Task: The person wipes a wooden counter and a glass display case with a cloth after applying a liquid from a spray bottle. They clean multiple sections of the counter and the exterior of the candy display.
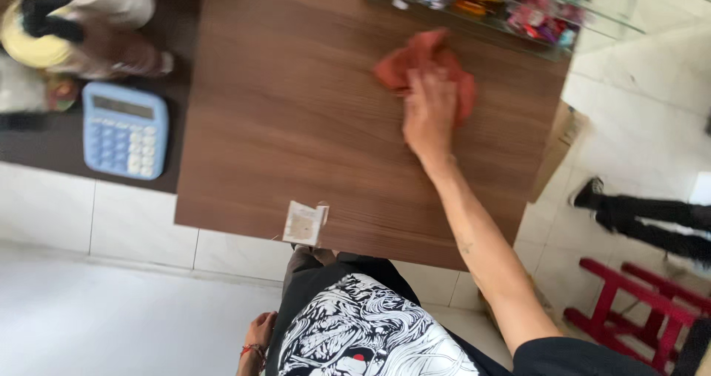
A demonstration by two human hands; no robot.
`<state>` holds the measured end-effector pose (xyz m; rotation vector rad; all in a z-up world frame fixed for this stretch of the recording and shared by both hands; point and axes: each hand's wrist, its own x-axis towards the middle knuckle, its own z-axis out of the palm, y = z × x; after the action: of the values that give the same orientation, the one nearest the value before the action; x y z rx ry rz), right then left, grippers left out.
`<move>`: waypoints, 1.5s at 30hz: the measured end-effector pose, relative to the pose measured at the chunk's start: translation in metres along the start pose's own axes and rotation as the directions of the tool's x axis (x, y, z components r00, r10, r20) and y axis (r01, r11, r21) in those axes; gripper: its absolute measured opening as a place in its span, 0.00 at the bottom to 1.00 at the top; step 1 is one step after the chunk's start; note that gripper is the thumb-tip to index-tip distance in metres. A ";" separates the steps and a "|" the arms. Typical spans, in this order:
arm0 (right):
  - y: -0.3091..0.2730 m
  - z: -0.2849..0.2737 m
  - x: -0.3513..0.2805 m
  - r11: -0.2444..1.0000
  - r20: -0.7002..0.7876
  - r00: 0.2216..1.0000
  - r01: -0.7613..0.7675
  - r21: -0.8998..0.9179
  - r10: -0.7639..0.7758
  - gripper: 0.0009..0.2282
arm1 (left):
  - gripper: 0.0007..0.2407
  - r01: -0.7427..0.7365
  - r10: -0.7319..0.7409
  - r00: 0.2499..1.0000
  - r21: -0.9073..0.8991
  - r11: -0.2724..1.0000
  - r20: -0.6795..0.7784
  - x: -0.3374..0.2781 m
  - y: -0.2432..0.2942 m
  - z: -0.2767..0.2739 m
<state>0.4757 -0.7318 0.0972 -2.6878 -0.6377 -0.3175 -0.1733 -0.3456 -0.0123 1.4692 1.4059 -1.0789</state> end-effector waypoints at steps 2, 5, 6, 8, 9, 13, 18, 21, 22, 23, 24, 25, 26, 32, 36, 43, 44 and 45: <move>-0.062 0.022 0.045 0.997 0.079 0.994 0.075 0.033 -0.078 0.24 | 0.20 0.009 -0.010 1.000 -0.036 0.999 -0.010 -0.002 -0.010 0.007; -0.109 0.060 0.121 0.977 0.212 0.954 0.210 0.039 -0.214 0.25 | 0.19 0.037 -0.043 0.998 -0.163 0.986 -0.035 -0.008 -0.036 0.023; -0.118 0.074 0.149 0.962 0.267 0.927 0.273 0.005 -0.264 0.26 | 0.18 0.047 -0.060 0.997 -0.253 0.966 -0.045 -0.011 -0.045 0.027; -0.115 0.109 0.197 0.959 0.230 0.932 0.284 0.015 -0.280 0.26 | 0.17 0.074 -0.094 0.994 -0.317 0.945 -0.050 -0.025 -0.060 0.037; -0.114 0.126 0.222 0.962 0.186 0.945 0.273 0.000 -0.268 0.25 | 0.16 0.083 -0.106 0.993 -0.355 0.931 -0.045 -0.030 -0.065 0.039; -0.182 0.136 0.233 0.973 0.170 0.958 0.223 0.055 -0.229 0.24 | 0.19 0.064 -0.086 0.994 -0.262 0.963 -0.072 -0.040 -0.097 0.055; -0.288 0.116 0.132 0.928 0.320 0.871 0.361 0.097 -0.372 0.29 | 0.24 0.011 -0.019 0.999 -0.191 0.982 -0.037 -0.033 -0.108 0.056; -0.332 0.102 0.038 0.885 0.306 0.834 0.400 0.238 -0.459 0.29 | 0.23 -0.015 0.011 0.999 -0.114 0.993 -0.037 -0.019 -0.099 0.028; -0.337 0.092 0.014 0.887 0.302 0.838 0.397 0.234 -0.455 0.29 | 0.23 -0.020 0.016 0.999 -0.109 0.994 -0.038 -0.015 -0.094 0.020; -0.342 0.082 -0.012 0.878 0.317 0.822 0.407 0.253 -0.472 0.29 | 0.17 -0.007 0.003 1.000 -0.294 0.956 -0.014 -0.009 -0.089 0.008; -0.346 0.073 -0.037 0.868 0.331 0.807 0.415 0.272 -0.489 0.29 | 0.12 0.011 -0.005 1.000 -0.468 0.884 0.014 -0.004 -0.083 -0.003; -0.335 0.064 -0.057 0.880 0.330 0.820 0.398 0.258 -0.467 0.29 | 0.12 0.003 0.005 1.000 -0.447 0.895 0.017 -0.002 -0.079 -0.018; -0.325 0.054 -0.077 0.890 0.302 0.848 0.358 0.281 -0.436 0.27 | 0.12 -0.032 0.033 0.999 -0.424 0.905 -0.005 0.001 -0.073 -0.034; -0.194 -0.024 -0.154 0.988 0.143 0.985 0.075 0.137 -0.095 0.26 | 0.14 -0.138 0.143 0.990 -0.316 0.939 -0.009 0.028 -0.046 -0.107; -0.117 -0.055 -0.211 0.913 0.101 0.908 -0.405 -0.051 0.408 0.27 | 0.16 -0.140 0.145 0.989 -0.297 0.945 -0.004 0.018 -0.064 -0.138; -0.255 0.032 -0.111 0.993 -0.166 0.984 -0.054 0.106 0.071 0.13 | 0.14 -0.109 0.125 0.992 -0.313 0.943 0.030 0.047 -0.143 -0.152; -0.289 0.063 -0.096 0.993 -0.074 0.996 -0.044 0.106 0.052 0.14 | 0.17 -0.122 0.124 0.992 -0.138 0.983 0.003 0.048 -0.151 -0.156; -0.323 0.093 -0.081 0.994 0.014 0.999 -0.035 0.107 0.034 0.16 | 0.20 -0.130 0.132 0.991 0.044 0.990 -0.026 0.050 -0.157 -0.162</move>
<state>0.2663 -0.4576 0.0824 -2.5971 -0.5936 -0.2513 -0.3223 -0.1690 -0.0107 1.5903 1.2941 -1.0136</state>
